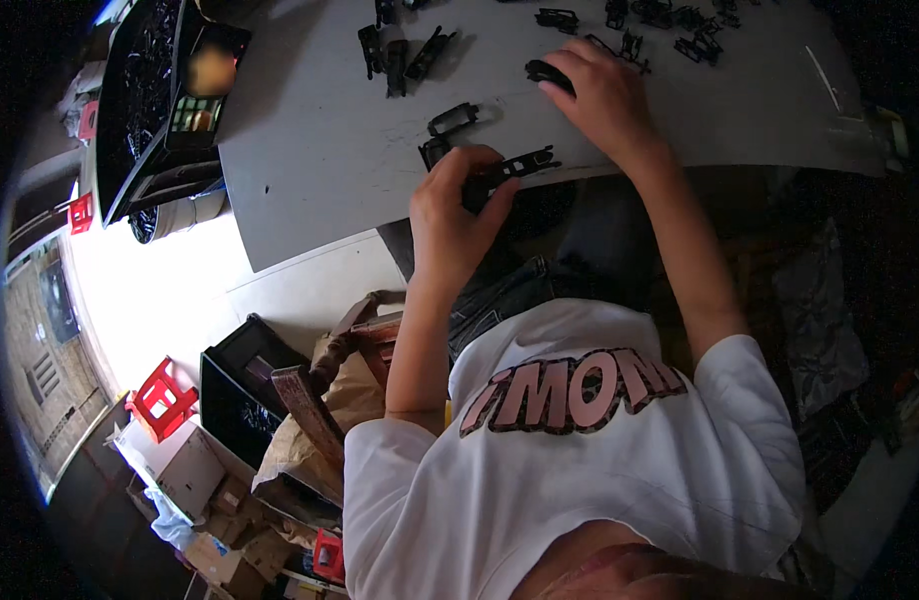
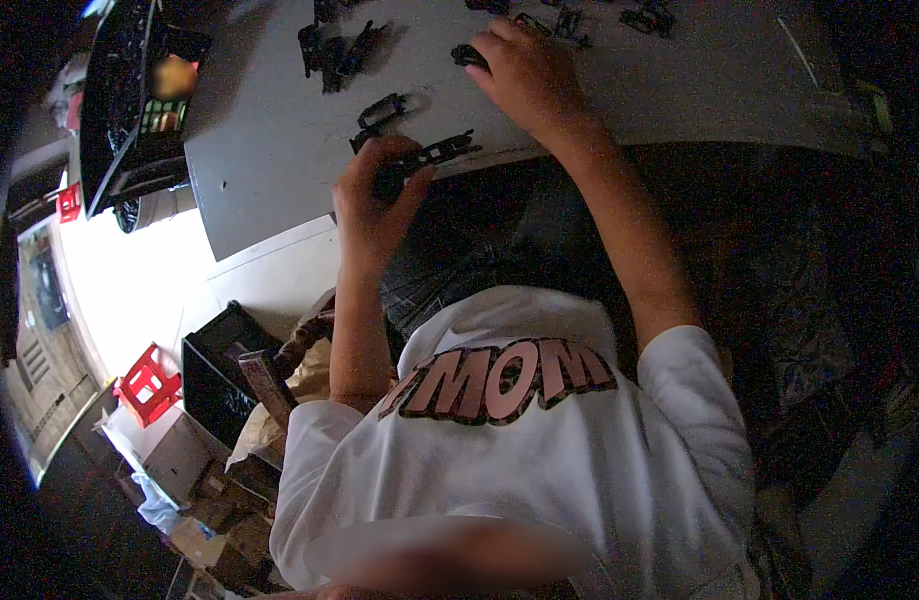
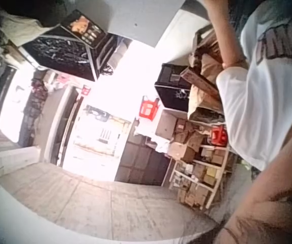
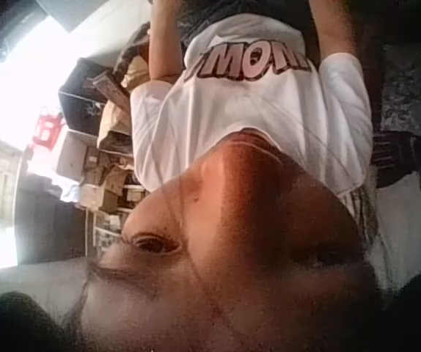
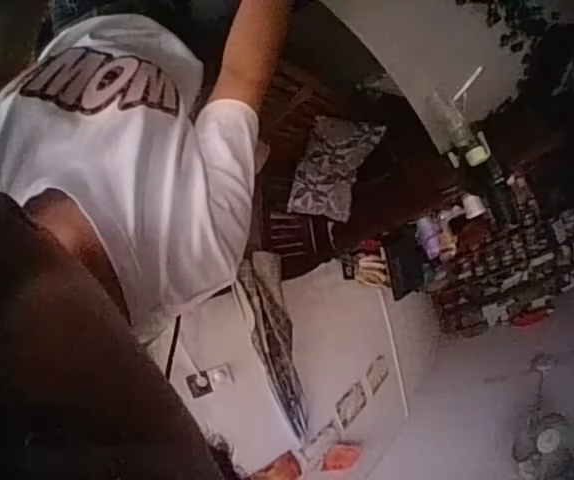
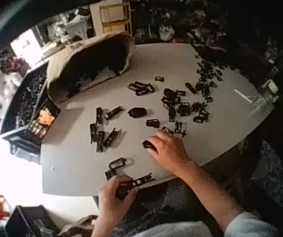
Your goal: Assembling small black plastic clips by hand on a workspace table.
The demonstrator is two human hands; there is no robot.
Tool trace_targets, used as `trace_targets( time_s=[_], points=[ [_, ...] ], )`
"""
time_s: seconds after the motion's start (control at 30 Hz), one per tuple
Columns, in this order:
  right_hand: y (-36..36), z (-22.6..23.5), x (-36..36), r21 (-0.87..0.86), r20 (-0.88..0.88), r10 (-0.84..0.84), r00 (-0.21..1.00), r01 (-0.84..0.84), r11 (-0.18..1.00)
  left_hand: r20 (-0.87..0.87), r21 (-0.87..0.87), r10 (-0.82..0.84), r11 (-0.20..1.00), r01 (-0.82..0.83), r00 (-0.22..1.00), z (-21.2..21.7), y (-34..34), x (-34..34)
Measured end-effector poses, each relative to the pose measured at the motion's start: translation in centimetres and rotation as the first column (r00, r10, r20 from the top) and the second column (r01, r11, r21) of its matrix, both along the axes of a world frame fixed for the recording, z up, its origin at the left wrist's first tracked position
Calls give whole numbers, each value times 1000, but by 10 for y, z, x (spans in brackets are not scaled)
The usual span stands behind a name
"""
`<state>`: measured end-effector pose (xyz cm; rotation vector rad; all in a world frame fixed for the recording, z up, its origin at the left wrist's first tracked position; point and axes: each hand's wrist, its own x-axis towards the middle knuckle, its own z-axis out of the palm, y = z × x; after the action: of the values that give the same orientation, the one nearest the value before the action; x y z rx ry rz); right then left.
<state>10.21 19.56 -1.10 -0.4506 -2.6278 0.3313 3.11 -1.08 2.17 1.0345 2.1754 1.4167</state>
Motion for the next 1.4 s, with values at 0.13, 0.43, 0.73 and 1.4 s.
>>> trace_targets(
  time_s=[0.13,0.43,0.73,1.4],
  points=[
    [-2,0,4,-42,40,34,999,-33,999,70,-20,22,1000,-21,997,-3,6,2],
    [-36,49,29,-396,19,349,937,-313,863,78,77,51,995,-57,996,-14,10,1],
    [-58,55,37,-132,167,355,920,-336,933,88,29,31,999,-34,996,-5,12,11],
    [39,13,29,-54,-140,-59,988,52,997,-322,-144,-264,963,229,909,-19,1,33]
  ],
)
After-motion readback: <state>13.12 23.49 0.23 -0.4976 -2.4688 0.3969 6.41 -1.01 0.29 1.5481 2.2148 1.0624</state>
